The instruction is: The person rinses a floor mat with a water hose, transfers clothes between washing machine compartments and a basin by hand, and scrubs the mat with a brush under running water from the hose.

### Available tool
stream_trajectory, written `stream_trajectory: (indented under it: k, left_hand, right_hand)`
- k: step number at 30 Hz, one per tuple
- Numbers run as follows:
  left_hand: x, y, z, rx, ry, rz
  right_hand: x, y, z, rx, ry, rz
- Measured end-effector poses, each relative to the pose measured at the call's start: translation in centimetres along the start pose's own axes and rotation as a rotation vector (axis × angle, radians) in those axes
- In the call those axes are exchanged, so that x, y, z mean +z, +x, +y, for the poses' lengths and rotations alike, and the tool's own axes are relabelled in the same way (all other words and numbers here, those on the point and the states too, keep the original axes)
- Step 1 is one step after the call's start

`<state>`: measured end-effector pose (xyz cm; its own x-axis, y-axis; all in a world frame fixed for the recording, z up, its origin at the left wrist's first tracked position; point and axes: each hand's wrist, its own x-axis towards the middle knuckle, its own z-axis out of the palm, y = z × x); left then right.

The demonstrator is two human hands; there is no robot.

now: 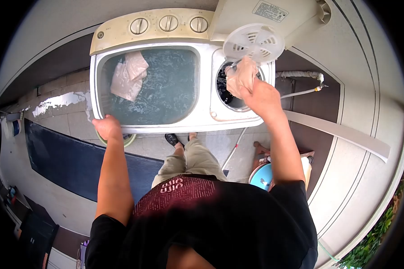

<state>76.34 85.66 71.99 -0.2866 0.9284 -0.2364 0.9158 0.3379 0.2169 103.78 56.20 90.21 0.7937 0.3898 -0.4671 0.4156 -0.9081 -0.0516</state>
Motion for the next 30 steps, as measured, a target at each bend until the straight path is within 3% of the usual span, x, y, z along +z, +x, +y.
stream_trajectory:
  k: [2, 3, 4, 6, 8, 9, 11, 13, 15, 19, 22, 26, 29, 30]
  left_hand:
    - [-0.5, -0.4, 0.3, 0.005, 0.005, -0.001]
    - [-0.5, -0.6, 0.2, 0.010, 0.009, -0.002]
    - [-0.5, -0.6, 0.2, 0.018, -0.011, -0.002]
    - [-0.1, -0.1, 0.2, 0.014, -0.028, 0.004]
    - [0.4, 0.4, -0.4, 0.031, -0.027, 0.001]
    - [0.5, 0.5, -0.3, 0.019, -0.021, 0.010]
    - [0.5, 0.3, -0.1, -0.001, 0.008, 0.018]
    - [0.0, 0.0, 0.2, 0.008, -0.037, 0.037]
    - [0.2, 0.3, 0.2, 0.002, -0.023, 0.040]
    - [-0.1, 0.3, 0.4, -0.003, -0.022, 0.029]
    - [0.5, 0.6, 0.1, -0.013, -0.012, 0.059]
    - [0.3, 0.3, 0.1, -0.017, -0.004, 0.048]
    - [0.2, 0.4, 0.1, -0.001, -0.033, 0.059]
    - [0.4, 0.4, 0.0, 0.014, -0.039, 0.064]
  right_hand:
    - [10.6, 4.4, 4.8, -0.203, -0.018, -0.117]
    - [14.6, 5.2, 6.8, -0.199, -0.015, -0.119]
    - [18.0, 6.2, 8.4, -0.299, -0.176, 0.194]
    - [17.0, 6.6, 6.4, -0.408, -0.334, 0.504]
    - [13.2, 5.5, 3.1, -0.100, -0.022, 0.193]
    - [12.1, 5.2, 1.2, -0.114, -0.020, 0.185]
    - [10.7, 5.2, -3.3, -0.466, 0.316, 0.359]
    - [10.1, 6.0, -9.3, -0.534, 0.486, 0.046]
    - [12.3, 8.4, -15.2, -0.661, 0.319, -0.080]
    - [20.1, 15.6, -25.3, -0.643, 0.054, -0.186]
    - [24.5, 16.1, -29.8, -0.647, 0.046, -0.130]
    - [32.9, 15.6, -29.6, -0.512, 0.048, -0.411]
    - [29.8, 14.9, -25.8, -0.343, 0.098, -0.814]
    - [28.7, 14.3, -24.5, -0.335, 0.095, -0.805]
